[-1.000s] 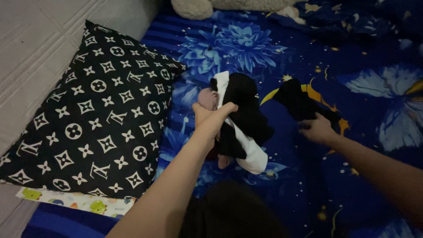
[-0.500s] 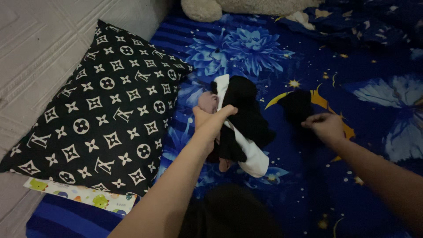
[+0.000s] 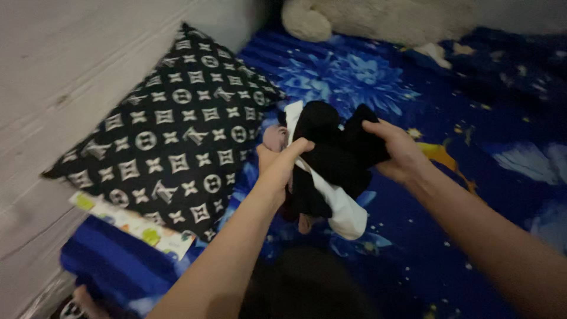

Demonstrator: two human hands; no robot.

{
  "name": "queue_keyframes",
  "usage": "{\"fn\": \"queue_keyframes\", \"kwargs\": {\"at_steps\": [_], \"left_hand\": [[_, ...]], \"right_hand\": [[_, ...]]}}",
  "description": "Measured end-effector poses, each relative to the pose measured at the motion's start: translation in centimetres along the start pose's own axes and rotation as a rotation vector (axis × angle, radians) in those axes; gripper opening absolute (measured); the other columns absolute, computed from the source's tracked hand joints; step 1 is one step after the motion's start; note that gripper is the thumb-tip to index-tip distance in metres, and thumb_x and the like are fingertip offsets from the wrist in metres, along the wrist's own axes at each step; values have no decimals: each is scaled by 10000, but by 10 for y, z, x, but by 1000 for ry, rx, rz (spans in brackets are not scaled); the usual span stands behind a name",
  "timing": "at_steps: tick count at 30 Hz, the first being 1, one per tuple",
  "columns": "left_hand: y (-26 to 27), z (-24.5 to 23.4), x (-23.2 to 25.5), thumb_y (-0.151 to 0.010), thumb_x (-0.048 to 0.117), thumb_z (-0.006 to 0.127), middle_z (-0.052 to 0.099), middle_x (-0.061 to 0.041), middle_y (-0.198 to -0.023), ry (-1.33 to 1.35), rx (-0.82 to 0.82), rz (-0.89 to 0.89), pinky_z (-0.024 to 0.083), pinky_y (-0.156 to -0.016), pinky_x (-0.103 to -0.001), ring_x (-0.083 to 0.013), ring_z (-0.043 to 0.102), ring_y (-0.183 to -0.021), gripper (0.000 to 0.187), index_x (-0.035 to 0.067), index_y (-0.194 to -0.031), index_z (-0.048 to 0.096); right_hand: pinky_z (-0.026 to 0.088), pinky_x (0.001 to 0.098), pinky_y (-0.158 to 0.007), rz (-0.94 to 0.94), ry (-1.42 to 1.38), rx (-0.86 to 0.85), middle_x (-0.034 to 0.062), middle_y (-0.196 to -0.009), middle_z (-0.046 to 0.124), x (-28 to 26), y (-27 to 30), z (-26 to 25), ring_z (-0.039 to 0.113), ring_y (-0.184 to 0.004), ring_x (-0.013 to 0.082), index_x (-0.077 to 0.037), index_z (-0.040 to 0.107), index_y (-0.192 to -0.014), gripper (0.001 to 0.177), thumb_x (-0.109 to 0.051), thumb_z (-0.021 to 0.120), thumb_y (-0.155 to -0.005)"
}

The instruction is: The person folds several garments on a pink folding board. They start with a black short-sleeved shirt, then fold a black long-sleeved shirt, and finally fold a white long-sleeved shirt, placing each folded item on the board.

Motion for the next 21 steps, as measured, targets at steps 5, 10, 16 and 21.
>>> {"fn": "queue_keyframes", "kwargs": {"at_steps": [5,10,16,21], "left_hand": [[27,-36,19,-539,241,848,676,-167,-1050,102,44,18,573,-768,-364,-251,695,-892,753,-65,-1163,558],[58,-83,36,-595,208,839,731,-141,-911,212,96,186,573,-700,-328,-212,708,-776,526,-91,-1004,698],[108,-150,48,-588,158,848,715,-109,-903,271,394,228,597,-715,-354,-206,714,-774,513,-11,-1017,622],[170,-210,61,-599,149,855,718,-102,-917,322,615,305,606,-726,-326,-207,730,-797,538,6,-1044,589]], "right_hand": [[532,389,-897,13,136,-116,40,-1129,687,-8,21,91,647,-1044,194,-124,638,-1283,362,-246,631,-942],[546,394,-911,42,148,-262,60,-1164,700,-2,34,155,662,-1075,216,-113,638,-1284,381,-241,646,-926],[568,364,-883,24,114,-560,56,-1160,704,23,52,229,681,-1033,197,-89,653,-1256,329,-188,668,-942],[588,344,-885,55,89,-736,56,-1142,717,47,85,307,705,-1015,183,-77,667,-1224,299,-138,673,-931]]}}
Point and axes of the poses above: each hand's wrist, its own y-axis away from the middle knuckle, its own z-axis out of the palm, x = y × z, the point moved 1 cm from there along -y, towards the middle knuckle
